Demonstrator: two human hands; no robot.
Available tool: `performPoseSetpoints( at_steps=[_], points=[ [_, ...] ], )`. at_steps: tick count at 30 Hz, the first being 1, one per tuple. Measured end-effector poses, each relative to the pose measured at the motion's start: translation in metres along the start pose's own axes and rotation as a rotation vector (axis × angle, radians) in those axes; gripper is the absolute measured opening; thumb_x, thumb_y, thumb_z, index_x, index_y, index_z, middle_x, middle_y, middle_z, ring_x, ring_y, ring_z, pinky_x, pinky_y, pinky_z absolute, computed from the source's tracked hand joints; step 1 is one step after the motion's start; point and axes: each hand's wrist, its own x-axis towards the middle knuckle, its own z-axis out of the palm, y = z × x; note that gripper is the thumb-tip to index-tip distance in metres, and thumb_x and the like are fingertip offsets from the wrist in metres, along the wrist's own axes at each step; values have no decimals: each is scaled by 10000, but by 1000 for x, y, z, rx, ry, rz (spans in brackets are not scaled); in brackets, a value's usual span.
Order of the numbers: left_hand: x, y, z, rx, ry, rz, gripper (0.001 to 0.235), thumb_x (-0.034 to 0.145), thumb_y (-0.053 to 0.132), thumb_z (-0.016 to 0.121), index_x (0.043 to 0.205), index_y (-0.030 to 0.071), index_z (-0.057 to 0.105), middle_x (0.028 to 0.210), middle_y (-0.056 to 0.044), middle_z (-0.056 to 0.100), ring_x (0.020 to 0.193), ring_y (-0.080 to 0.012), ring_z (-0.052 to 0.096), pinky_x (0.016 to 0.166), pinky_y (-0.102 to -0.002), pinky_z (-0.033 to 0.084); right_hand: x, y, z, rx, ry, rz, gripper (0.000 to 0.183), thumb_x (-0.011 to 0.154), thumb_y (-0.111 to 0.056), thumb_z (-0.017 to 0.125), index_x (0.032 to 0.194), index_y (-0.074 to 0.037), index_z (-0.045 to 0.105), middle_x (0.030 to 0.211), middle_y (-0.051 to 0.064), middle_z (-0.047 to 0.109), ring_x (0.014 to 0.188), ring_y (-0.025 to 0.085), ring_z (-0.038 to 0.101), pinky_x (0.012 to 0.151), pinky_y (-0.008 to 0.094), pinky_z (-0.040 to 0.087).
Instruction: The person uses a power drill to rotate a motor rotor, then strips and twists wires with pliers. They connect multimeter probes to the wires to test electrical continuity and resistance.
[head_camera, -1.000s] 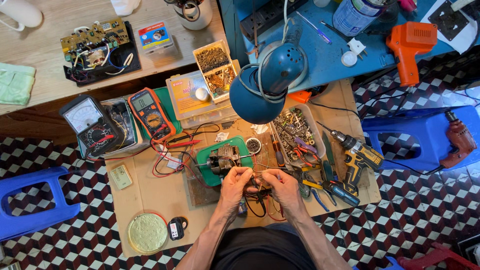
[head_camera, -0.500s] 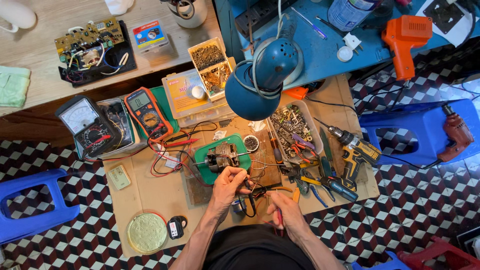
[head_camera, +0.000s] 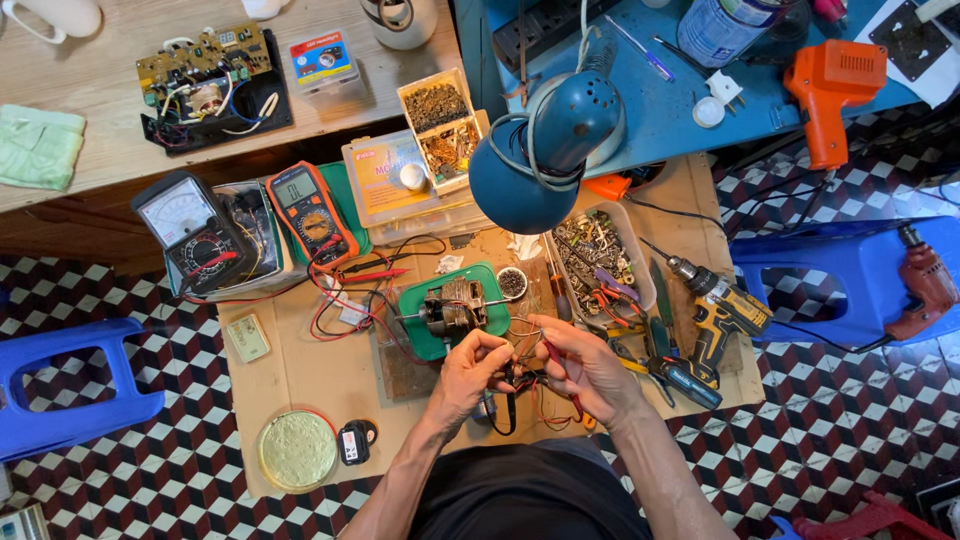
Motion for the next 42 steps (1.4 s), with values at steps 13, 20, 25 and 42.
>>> performPoseSetpoints(
  at_steps=[13,20,25,42],
  points=[
    [4,-4,-3,-34,7,-13,226,1005,211,626,1101,7,610,957,-71,706,844,-124,721,653,-259,619,11,2,-10,-44,40,-25,472,971,-155,611,1402,26,545,841,49,657,592,58,557,381,158,382],
    [0,-1,-7,-94,66,-9,215,1007,187,645,1104,5,582,948,-77,688,816,-131,725,625,-252,613,23,11,-10,-51,85,-2,500,959,-151,584,1426,20,528,825,40,629,579,50,523,380,167,365],
    [-2,-5,-10,-98,83,-10,230,1010,201,654,1109,6,583,927,-70,688,807,-119,710,624,-239,609,35,20,-19,-106,149,-9,497,959,-129,585,1436,4,537,812,45,619,565,57,505,368,174,355],
    [1,-5,-14,-66,72,-5,251,1011,217,654,1113,-2,584,933,-79,694,815,-131,728,627,-249,625,40,21,-20,-120,213,-29,487,965,-122,579,1427,29,544,792,57,613,550,51,502,359,173,359]
  ],
)
